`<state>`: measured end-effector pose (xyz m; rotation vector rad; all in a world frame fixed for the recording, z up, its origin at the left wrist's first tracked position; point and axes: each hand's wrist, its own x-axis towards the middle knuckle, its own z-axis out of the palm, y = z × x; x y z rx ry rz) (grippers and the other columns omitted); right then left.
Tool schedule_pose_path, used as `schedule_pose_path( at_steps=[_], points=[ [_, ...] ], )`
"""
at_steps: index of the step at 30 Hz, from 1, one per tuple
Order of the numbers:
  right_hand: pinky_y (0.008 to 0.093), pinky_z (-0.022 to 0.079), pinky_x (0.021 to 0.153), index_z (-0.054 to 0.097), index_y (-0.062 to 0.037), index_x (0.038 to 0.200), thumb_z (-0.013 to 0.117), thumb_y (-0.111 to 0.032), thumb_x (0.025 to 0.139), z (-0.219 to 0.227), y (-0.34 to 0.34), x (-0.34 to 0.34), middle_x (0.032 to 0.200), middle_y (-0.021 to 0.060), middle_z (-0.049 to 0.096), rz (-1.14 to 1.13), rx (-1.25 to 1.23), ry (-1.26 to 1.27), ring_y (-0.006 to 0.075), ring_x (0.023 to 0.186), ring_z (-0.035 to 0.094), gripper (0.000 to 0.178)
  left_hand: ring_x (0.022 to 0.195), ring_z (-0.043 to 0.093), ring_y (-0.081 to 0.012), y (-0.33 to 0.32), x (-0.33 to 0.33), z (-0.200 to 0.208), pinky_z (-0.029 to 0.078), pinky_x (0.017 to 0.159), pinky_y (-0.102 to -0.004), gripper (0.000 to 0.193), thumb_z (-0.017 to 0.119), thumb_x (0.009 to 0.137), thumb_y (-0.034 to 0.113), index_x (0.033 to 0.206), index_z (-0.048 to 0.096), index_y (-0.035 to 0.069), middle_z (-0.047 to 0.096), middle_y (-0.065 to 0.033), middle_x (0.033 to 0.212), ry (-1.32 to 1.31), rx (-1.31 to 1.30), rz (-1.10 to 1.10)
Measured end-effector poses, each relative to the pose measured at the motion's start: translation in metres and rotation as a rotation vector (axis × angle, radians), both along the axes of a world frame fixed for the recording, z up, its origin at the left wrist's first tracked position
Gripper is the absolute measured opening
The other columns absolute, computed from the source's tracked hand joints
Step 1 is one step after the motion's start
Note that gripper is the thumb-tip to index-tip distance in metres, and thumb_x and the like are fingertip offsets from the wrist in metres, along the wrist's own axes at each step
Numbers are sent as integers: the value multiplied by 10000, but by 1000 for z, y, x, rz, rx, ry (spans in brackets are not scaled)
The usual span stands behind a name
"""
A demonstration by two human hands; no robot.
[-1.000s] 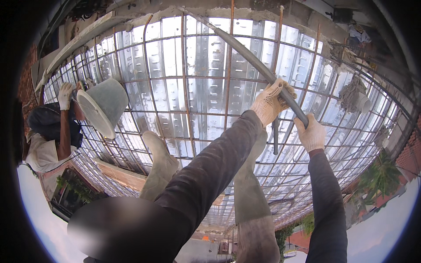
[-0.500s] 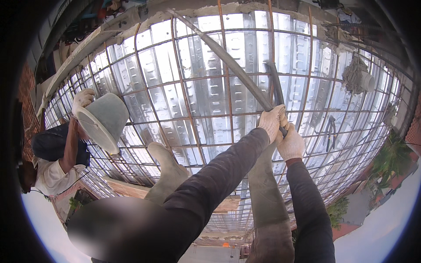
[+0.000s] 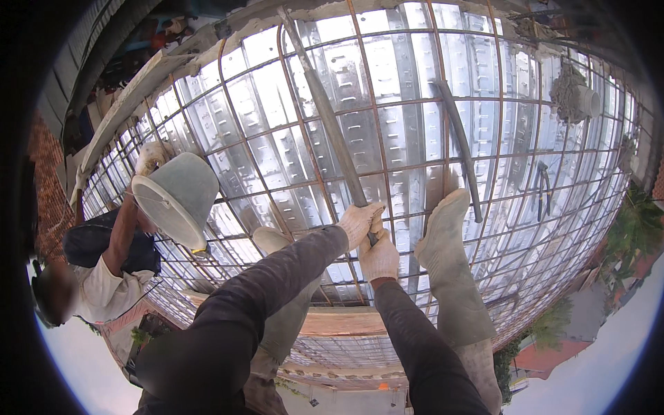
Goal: The person positions a white plastic pipe through a roof mesh and secures it into a beam using a metal rod while a co-worker applies cement around the base to seal it.
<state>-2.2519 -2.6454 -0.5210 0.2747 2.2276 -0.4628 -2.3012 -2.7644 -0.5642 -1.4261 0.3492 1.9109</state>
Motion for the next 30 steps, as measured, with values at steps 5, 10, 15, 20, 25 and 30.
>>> schedule_pose_path(
  at_steps=[5,10,15,20,25,30],
  points=[
    [517,573,821,651,-11,1161,719,-420,957,0,39,-50,967,247,751,57,-42,18,464,959,721,462,679,560,-181,23,-28,-2,492,682,-376,229,696,1037,248,943,639,46,553,-42,721,174,4,77],
    [510,555,721,723,-45,1010,760,-580,899,56,97,-150,809,220,724,235,51,38,453,812,716,548,806,678,-236,21,-112,37,601,789,-418,239,677,1051,277,1050,607,49,625,-72,824,334,-38,611],
    [507,543,678,697,-38,956,770,-582,893,82,136,-262,738,206,688,467,174,146,437,754,705,552,878,711,-219,31,-202,65,625,827,-398,311,620,1053,330,1186,554,57,667,-96,960,342,-181,453],
    [509,531,681,687,-25,985,777,-520,907,95,175,-325,731,225,668,492,227,139,455,762,696,509,948,702,-210,68,-252,71,614,871,-373,413,607,1058,355,1280,534,14,690,-131,1072,459,-207,344],
    [491,505,631,686,-15,978,769,-491,929,89,210,-366,704,227,638,498,213,166,460,707,662,486,956,680,-210,104,-289,62,610,880,-378,471,635,1050,365,1332,528,3,675,-140,1136,487,-151,425],
    [506,512,644,685,-27,1006,761,-523,929,72,234,-395,730,228,660,588,160,226,463,726,672,508,957,673,-196,125,-307,44,608,883,-373,457,630,1052,366,1339,528,26,675,-118,1139,445,-142,457]
  ],
)
